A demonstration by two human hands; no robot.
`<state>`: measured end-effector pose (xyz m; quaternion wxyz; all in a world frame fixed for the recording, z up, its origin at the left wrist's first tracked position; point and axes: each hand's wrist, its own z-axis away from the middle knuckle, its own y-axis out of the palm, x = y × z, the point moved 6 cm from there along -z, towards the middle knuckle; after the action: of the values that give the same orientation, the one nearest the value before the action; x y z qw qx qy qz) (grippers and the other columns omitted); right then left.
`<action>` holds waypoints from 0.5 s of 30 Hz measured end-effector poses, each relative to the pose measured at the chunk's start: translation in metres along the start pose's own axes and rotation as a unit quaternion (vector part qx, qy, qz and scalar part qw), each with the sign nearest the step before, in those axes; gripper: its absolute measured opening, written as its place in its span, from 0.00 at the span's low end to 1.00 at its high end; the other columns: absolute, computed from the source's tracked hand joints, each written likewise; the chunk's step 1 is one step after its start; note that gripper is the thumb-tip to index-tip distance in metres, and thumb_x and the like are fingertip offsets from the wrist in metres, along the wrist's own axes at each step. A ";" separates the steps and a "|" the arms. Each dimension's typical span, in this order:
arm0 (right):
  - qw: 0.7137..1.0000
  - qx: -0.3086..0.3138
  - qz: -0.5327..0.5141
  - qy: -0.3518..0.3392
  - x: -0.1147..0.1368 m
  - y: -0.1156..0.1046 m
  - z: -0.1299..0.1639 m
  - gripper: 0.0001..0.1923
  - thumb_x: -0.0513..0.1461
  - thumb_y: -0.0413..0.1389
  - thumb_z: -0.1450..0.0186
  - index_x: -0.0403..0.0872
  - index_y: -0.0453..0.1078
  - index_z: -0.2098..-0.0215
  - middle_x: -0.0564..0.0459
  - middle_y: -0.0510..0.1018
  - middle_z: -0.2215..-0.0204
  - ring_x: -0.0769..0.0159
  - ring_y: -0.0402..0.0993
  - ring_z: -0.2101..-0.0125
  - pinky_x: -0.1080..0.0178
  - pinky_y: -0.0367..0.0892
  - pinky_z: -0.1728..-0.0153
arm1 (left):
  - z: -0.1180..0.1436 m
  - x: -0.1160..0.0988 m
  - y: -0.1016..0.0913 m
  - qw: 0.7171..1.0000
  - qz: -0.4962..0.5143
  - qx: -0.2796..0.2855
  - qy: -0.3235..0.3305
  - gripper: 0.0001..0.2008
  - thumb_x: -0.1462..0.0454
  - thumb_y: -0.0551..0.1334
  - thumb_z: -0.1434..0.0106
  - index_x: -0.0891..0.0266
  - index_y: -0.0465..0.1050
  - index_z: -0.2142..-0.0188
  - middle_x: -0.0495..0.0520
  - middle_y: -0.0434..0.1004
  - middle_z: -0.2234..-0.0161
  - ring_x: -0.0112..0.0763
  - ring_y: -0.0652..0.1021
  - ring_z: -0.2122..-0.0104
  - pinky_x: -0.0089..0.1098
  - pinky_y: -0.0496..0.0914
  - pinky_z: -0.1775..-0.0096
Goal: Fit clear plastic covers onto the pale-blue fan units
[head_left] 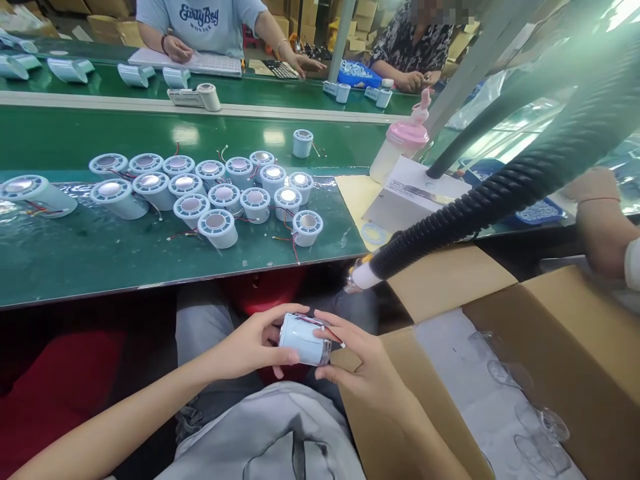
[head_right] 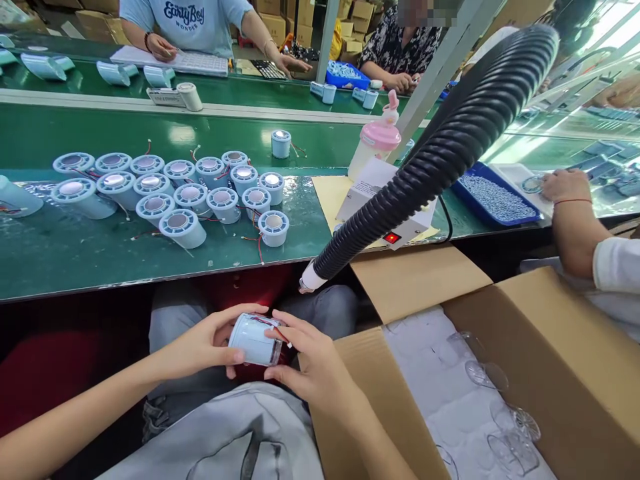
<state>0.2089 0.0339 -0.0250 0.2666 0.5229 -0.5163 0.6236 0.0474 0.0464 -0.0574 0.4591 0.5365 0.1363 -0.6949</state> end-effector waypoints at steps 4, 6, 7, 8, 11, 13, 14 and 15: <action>0.999 0.005 -0.004 0.031 -0.002 -0.001 0.004 0.32 0.40 0.67 0.47 0.51 0.66 0.45 0.46 0.77 0.52 0.56 0.75 0.53 0.53 0.68 0.49 | 0.005 -0.008 0.001 0.998 -0.062 0.015 0.031 0.37 0.60 0.70 0.48 0.56 0.59 0.41 0.59 0.71 0.49 0.40 0.77 0.57 0.35 0.74 0.61; 0.998 0.009 -0.033 0.052 -0.003 -0.002 0.005 0.33 0.40 0.67 0.47 0.52 0.65 0.44 0.47 0.77 0.52 0.56 0.74 0.53 0.54 0.68 0.49 | 0.007 -0.015 0.000 0.993 -0.099 0.017 0.061 0.37 0.62 0.71 0.48 0.54 0.60 0.40 0.59 0.67 0.44 0.43 0.74 0.50 0.39 0.71 0.52; 0.997 0.009 -0.050 0.061 -0.004 -0.002 0.005 0.32 0.41 0.67 0.47 0.51 0.66 0.45 0.48 0.76 0.51 0.56 0.73 0.51 0.55 0.68 0.48 | 0.008 -0.019 0.000 0.990 -0.117 0.019 0.075 0.36 0.62 0.70 0.48 0.53 0.60 0.40 0.58 0.65 0.42 0.44 0.72 0.48 0.40 0.69 0.49; 0.995 0.010 -0.067 0.070 -0.005 -0.002 0.005 0.31 0.41 0.67 0.48 0.51 0.67 0.47 0.48 0.76 0.51 0.56 0.72 0.50 0.55 0.68 0.48 | 0.010 -0.022 0.001 0.987 -0.133 0.021 0.087 0.36 0.63 0.70 0.47 0.53 0.60 0.41 0.58 0.65 0.42 0.44 0.71 0.47 0.41 0.68 0.48; 0.988 0.014 -0.121 0.100 -0.007 0.000 0.006 0.28 0.41 0.67 0.48 0.51 0.68 0.50 0.49 0.75 0.52 0.56 0.72 0.51 0.56 0.70 0.50 | 0.012 -0.029 0.004 0.979 -0.173 0.034 0.105 0.34 0.64 0.70 0.47 0.53 0.62 0.41 0.58 0.66 0.43 0.43 0.70 0.45 0.40 0.67 0.47; 0.980 0.015 -0.154 0.121 -0.009 0.002 0.007 0.26 0.40 0.68 0.48 0.51 0.68 0.52 0.50 0.75 0.54 0.57 0.74 0.54 0.56 0.71 0.52 | 0.013 -0.031 0.005 0.976 -0.187 0.037 0.108 0.34 0.65 0.70 0.47 0.53 0.62 0.41 0.57 0.66 0.43 0.42 0.70 0.46 0.39 0.67 0.47; 0.977 0.015 -0.167 0.131 -0.009 0.003 0.007 0.25 0.40 0.68 0.48 0.51 0.68 0.53 0.51 0.75 0.55 0.57 0.75 0.55 0.57 0.72 0.53 | 0.013 -0.031 0.005 0.975 -0.191 0.036 0.110 0.34 0.65 0.70 0.47 0.53 0.62 0.42 0.57 0.67 0.43 0.42 0.70 0.46 0.39 0.67 0.47; 0.974 0.015 -0.179 0.140 -0.009 0.003 0.007 0.25 0.41 0.68 0.48 0.50 0.68 0.54 0.51 0.75 0.55 0.58 0.75 0.56 0.57 0.72 0.53 | 0.013 -0.032 0.005 0.974 -0.195 0.035 0.111 0.35 0.65 0.70 0.48 0.53 0.62 0.42 0.57 0.67 0.44 0.42 0.70 0.46 0.39 0.68 0.47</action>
<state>0.2117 0.0285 -0.0352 0.4355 0.5183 -0.3622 0.6407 0.0435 0.0502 -0.0234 0.2781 0.5890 0.2641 -0.7114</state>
